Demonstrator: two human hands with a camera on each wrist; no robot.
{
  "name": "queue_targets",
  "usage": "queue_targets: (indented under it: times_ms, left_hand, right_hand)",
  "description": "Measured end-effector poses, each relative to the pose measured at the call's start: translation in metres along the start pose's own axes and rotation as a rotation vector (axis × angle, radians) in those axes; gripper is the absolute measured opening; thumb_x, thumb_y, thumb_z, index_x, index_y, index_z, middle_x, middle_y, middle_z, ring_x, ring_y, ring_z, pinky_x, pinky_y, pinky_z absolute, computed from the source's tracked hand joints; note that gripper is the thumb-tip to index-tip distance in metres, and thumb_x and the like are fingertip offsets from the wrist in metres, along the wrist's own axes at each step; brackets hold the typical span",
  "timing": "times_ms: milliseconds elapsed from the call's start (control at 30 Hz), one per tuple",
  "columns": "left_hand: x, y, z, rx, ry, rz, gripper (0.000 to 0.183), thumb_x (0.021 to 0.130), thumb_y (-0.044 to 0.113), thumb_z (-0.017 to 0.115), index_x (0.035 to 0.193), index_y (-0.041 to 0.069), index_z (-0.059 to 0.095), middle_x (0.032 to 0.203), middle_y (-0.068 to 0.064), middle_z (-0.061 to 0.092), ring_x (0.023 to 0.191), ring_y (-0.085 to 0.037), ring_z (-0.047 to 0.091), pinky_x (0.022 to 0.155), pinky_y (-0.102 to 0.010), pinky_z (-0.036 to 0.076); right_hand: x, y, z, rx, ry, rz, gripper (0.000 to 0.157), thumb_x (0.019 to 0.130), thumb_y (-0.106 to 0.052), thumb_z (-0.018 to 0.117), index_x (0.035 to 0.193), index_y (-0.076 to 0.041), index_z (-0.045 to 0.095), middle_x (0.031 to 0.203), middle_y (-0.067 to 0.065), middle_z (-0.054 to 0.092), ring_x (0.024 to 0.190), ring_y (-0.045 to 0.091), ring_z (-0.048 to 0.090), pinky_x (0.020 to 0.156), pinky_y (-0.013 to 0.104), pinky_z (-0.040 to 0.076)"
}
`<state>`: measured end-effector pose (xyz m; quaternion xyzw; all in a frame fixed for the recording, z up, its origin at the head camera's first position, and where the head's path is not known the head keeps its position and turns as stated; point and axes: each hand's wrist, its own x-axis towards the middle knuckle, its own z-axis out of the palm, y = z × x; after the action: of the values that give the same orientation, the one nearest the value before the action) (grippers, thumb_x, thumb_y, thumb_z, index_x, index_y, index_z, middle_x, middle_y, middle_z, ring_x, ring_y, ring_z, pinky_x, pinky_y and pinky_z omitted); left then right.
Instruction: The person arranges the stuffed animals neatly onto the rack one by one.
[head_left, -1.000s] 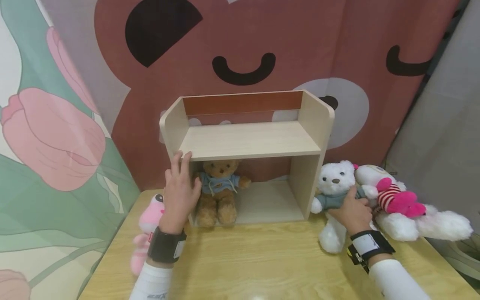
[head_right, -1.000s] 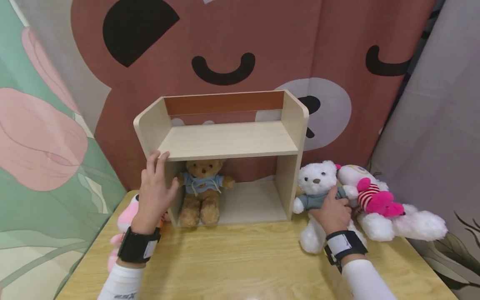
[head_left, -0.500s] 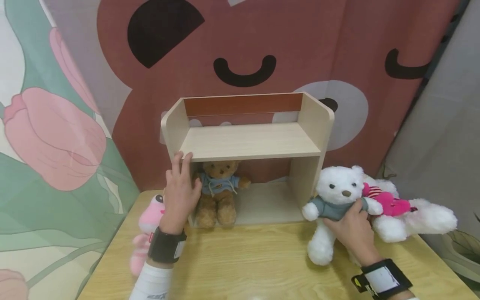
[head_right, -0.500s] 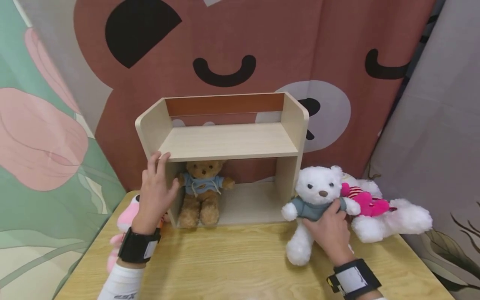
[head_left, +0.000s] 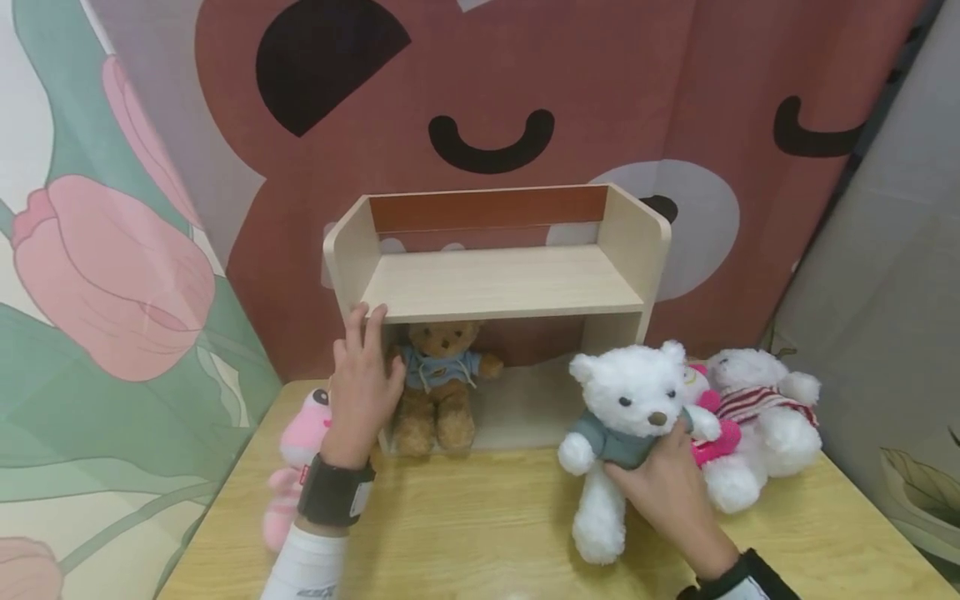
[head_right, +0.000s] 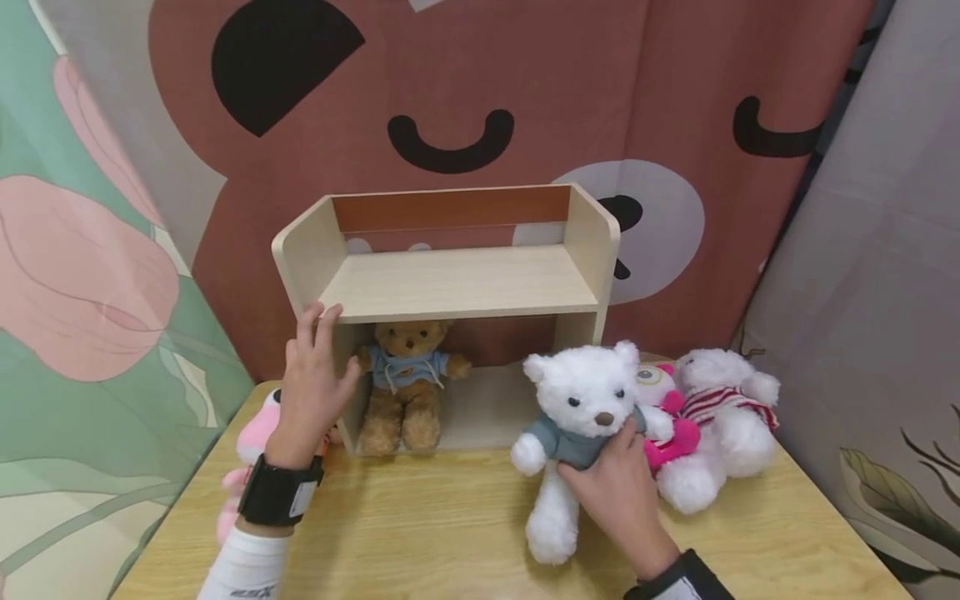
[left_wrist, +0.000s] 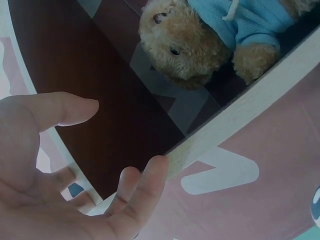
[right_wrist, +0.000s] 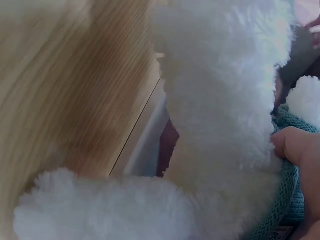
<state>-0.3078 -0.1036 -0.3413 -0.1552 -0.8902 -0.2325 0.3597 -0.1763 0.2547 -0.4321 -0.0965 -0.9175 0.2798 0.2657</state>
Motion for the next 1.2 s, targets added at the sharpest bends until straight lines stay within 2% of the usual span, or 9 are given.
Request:
queue_targets:
  times_ms: [167,267,400,600,733,933,1100,1200]
  left_hand:
    - [0.002,-0.004,-0.001,0.001,-0.01,-0.016,0.077,0.084,0.008,0.073,0.151,0.015,0.035,0.157,-0.012,0.029,0.084,-0.038,0.046,0.047,-0.04,0.042]
    - [0.002,-0.005,0.0,-0.003,-0.024,-0.032,0.078,0.084,0.008,0.073,0.151,0.016,0.035,0.158,-0.01,0.028,0.086,-0.039,0.047,0.045,-0.04,0.043]
    - [0.0,-0.006,0.001,-0.001,-0.038,-0.034,0.078,0.084,0.008,0.073,0.152,0.017,0.035,0.158,-0.01,0.028,0.088,-0.039,0.048,0.045,-0.039,0.043]
    - [-0.003,-0.005,0.001,0.024,-0.029,-0.033,0.079,0.082,0.009,0.074,0.152,0.017,0.036,0.157,-0.009,0.03,0.088,-0.039,0.05,0.044,-0.039,0.044]
    - [-0.002,-0.004,0.0,0.034,-0.022,-0.037,0.08,0.082,0.009,0.075,0.152,0.018,0.036,0.158,-0.009,0.03,0.089,-0.039,0.05,0.044,-0.04,0.044]
    - [-0.002,-0.002,0.003,0.039,-0.027,-0.015,0.081,0.084,0.009,0.074,0.153,0.019,0.034,0.158,-0.009,0.029,0.09,-0.038,0.05,0.044,-0.037,0.04]
    - [-0.002,-0.001,0.003,0.048,-0.012,-0.009,0.081,0.083,0.009,0.074,0.153,0.018,0.034,0.158,-0.009,0.03,0.088,-0.037,0.049,0.044,-0.035,0.038]
    - [-0.002,-0.003,0.003,0.054,-0.009,-0.014,0.081,0.083,0.009,0.075,0.153,0.018,0.034,0.158,-0.009,0.029,0.087,-0.036,0.049,0.045,-0.034,0.038]
  right_hand:
    - [0.01,-0.022,0.026,0.036,-0.073,-0.024,0.102,0.069,-0.034,0.085,0.136,0.008,0.022,0.111,0.034,0.047,0.099,0.048,0.058,0.077,0.061,0.051]
    - [0.02,-0.032,0.045,0.079,-0.083,-0.035,0.105,0.068,-0.033,0.086,0.14,0.005,0.019,0.115,0.035,0.048,0.102,0.047,0.058,0.079,0.058,0.052]
    - [0.036,-0.042,0.067,0.119,-0.049,-0.055,0.106,0.068,-0.031,0.086,0.141,0.005,0.019,0.114,0.036,0.049,0.102,0.047,0.057,0.08,0.057,0.052]
    - [0.068,-0.054,0.093,0.124,-0.014,-0.025,0.107,0.072,-0.036,0.083,0.142,0.011,0.016,0.112,0.038,0.046,0.096,0.05,0.059,0.073,0.058,0.053]
    - [0.089,-0.057,0.108,0.129,0.009,-0.012,0.108,0.077,-0.036,0.081,0.145,0.013,0.013,0.115,0.041,0.044,0.097,0.052,0.058,0.071,0.06,0.053]
    - [0.114,-0.051,0.121,0.181,0.052,0.026,0.105,0.082,-0.032,0.078,0.147,0.01,0.007,0.126,0.046,0.035,0.111,0.058,0.047,0.081,0.066,0.047]
    - [0.129,-0.046,0.136,0.223,0.102,0.015,0.102,0.082,-0.029,0.079,0.146,0.01,0.009,0.126,0.047,0.033,0.113,0.06,0.043,0.085,0.066,0.045]
    - [0.137,-0.046,0.146,0.251,0.103,0.034,0.099,0.082,-0.029,0.08,0.143,0.008,0.011,0.127,0.046,0.032,0.115,0.06,0.042,0.088,0.065,0.044]
